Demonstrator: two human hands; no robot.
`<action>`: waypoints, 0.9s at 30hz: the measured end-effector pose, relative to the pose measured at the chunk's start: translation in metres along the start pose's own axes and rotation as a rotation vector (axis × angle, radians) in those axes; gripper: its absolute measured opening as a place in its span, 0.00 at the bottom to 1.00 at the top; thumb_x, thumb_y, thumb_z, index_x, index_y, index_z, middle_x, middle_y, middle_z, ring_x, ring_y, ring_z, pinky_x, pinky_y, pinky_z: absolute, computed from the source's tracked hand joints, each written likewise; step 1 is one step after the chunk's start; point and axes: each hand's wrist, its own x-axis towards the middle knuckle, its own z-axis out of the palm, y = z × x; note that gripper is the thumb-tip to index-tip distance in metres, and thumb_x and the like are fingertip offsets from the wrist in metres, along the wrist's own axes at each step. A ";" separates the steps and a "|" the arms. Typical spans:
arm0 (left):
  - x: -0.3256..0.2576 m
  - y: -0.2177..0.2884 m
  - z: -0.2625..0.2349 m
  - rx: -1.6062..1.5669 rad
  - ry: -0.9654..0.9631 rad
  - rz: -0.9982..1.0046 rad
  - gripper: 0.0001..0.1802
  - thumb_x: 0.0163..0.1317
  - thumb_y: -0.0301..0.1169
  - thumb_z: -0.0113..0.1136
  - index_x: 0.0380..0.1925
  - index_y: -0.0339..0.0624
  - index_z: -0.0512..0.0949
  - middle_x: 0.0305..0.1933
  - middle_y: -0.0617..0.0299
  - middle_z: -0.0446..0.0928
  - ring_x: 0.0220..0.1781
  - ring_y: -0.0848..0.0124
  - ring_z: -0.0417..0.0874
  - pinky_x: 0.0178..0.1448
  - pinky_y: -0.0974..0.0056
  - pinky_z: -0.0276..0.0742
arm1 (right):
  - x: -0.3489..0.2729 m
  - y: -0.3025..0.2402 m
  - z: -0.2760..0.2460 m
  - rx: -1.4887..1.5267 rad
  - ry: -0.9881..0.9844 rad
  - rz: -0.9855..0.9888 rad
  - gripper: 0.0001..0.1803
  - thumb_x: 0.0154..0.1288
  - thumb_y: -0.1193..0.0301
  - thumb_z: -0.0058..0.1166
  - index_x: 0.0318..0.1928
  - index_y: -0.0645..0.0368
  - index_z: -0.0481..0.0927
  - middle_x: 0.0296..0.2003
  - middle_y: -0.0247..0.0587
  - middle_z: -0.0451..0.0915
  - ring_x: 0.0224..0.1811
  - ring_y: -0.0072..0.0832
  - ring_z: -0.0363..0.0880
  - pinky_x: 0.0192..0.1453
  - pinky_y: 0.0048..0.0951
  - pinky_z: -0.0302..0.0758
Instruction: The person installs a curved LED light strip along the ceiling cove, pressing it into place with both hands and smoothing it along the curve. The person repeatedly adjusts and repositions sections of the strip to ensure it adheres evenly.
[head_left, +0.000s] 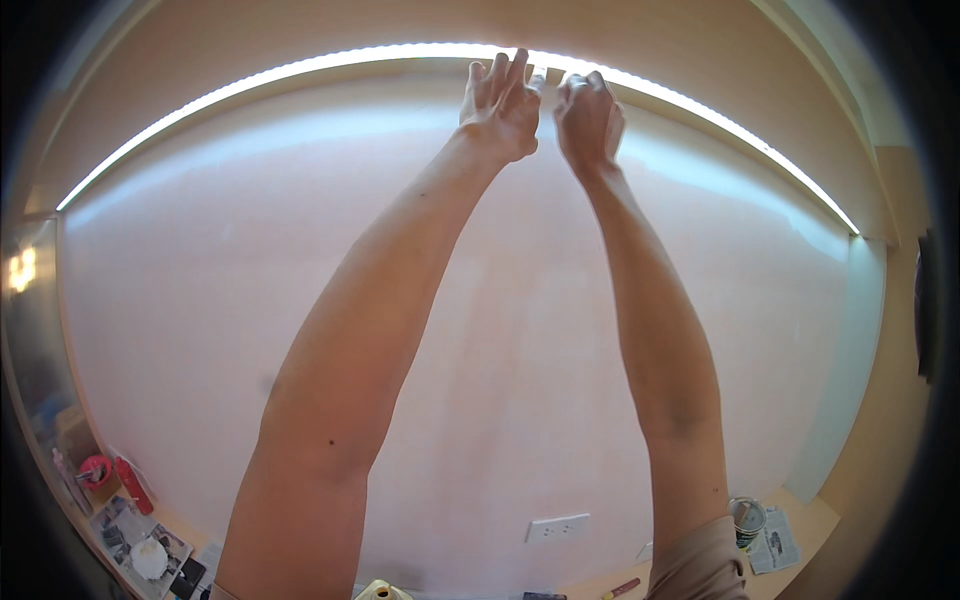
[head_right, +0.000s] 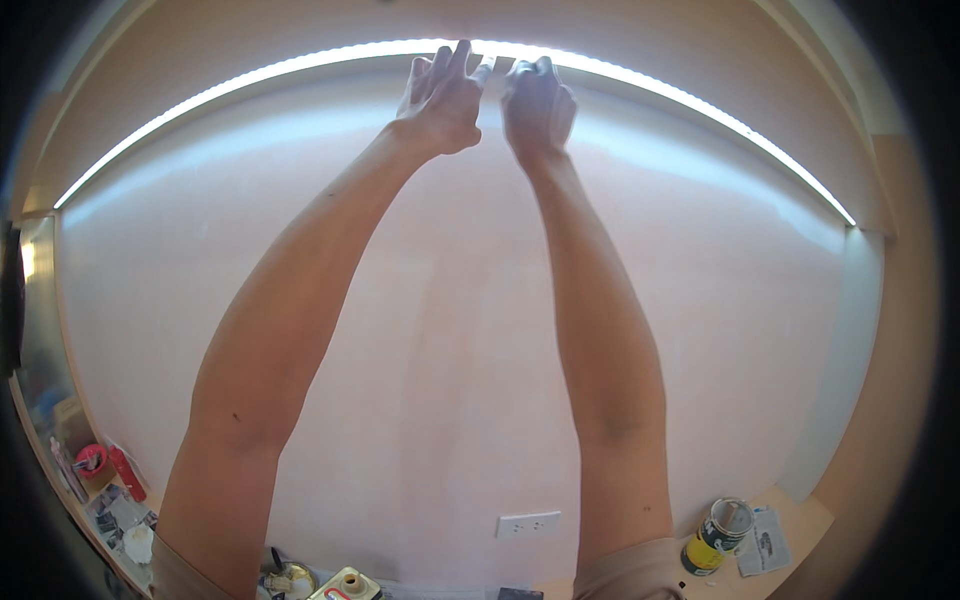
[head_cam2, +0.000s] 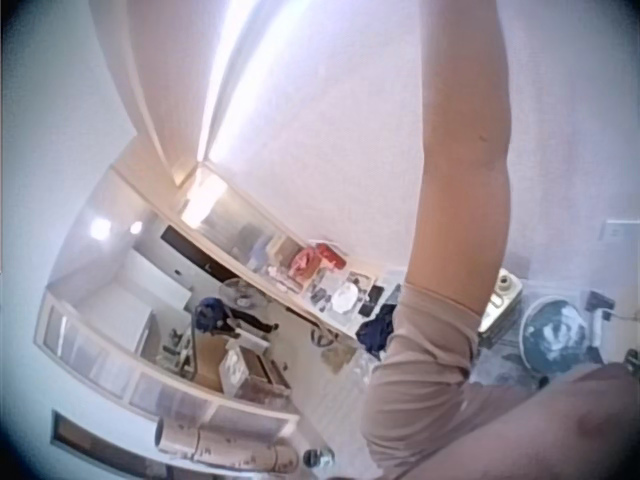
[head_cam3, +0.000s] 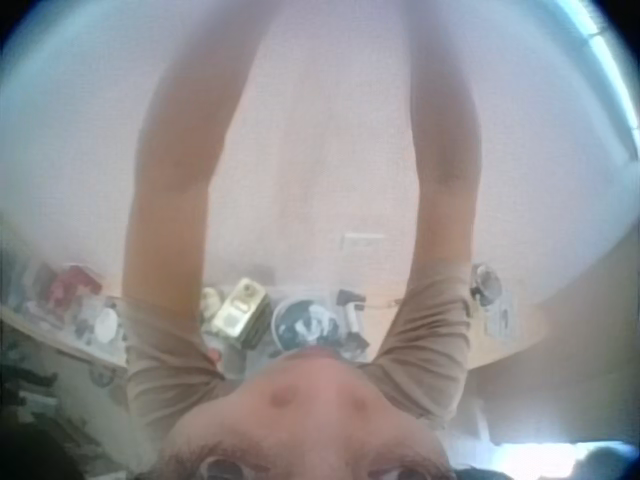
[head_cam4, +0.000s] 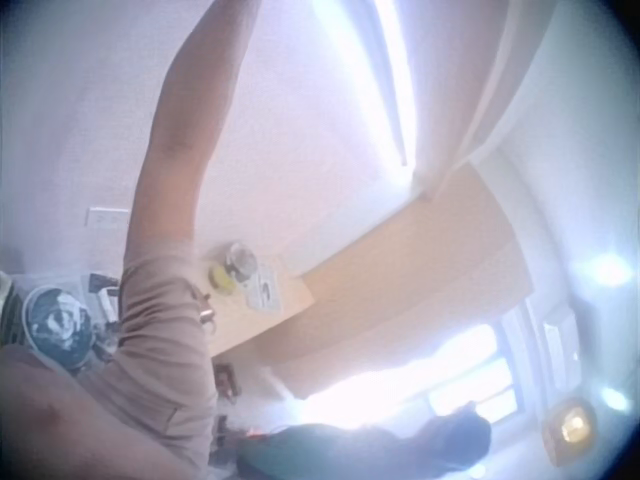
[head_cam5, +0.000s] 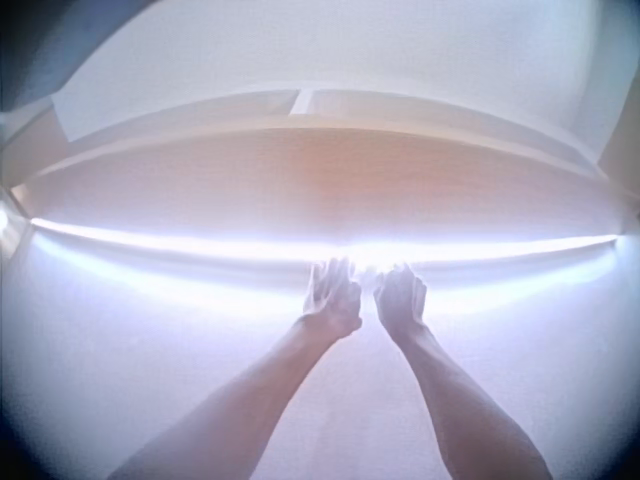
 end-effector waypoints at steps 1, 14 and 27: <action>0.001 -0.002 0.000 0.007 0.005 0.003 0.48 0.56 0.39 0.69 0.77 0.46 0.62 0.79 0.54 0.57 0.77 0.60 0.59 0.75 0.48 0.59 | 0.003 0.006 -0.003 0.001 0.009 0.010 0.09 0.71 0.70 0.55 0.37 0.60 0.87 0.42 0.51 0.84 0.42 0.48 0.86 0.48 0.46 0.82; 0.003 0.005 -0.008 -0.103 -0.084 0.024 0.47 0.54 0.23 0.65 0.78 0.43 0.61 0.78 0.47 0.57 0.79 0.53 0.58 0.80 0.41 0.53 | -0.003 0.028 0.012 -0.020 0.174 -0.064 0.11 0.73 0.69 0.51 0.37 0.59 0.85 0.39 0.47 0.85 0.33 0.46 0.87 0.39 0.45 0.84; 0.003 -0.015 0.003 -0.024 0.042 0.037 0.33 0.62 0.28 0.59 0.71 0.48 0.72 0.79 0.53 0.57 0.77 0.61 0.62 0.75 0.44 0.56 | -0.001 0.019 0.010 -0.050 0.141 -0.138 0.13 0.75 0.68 0.51 0.36 0.60 0.84 0.40 0.47 0.85 0.35 0.46 0.87 0.38 0.43 0.84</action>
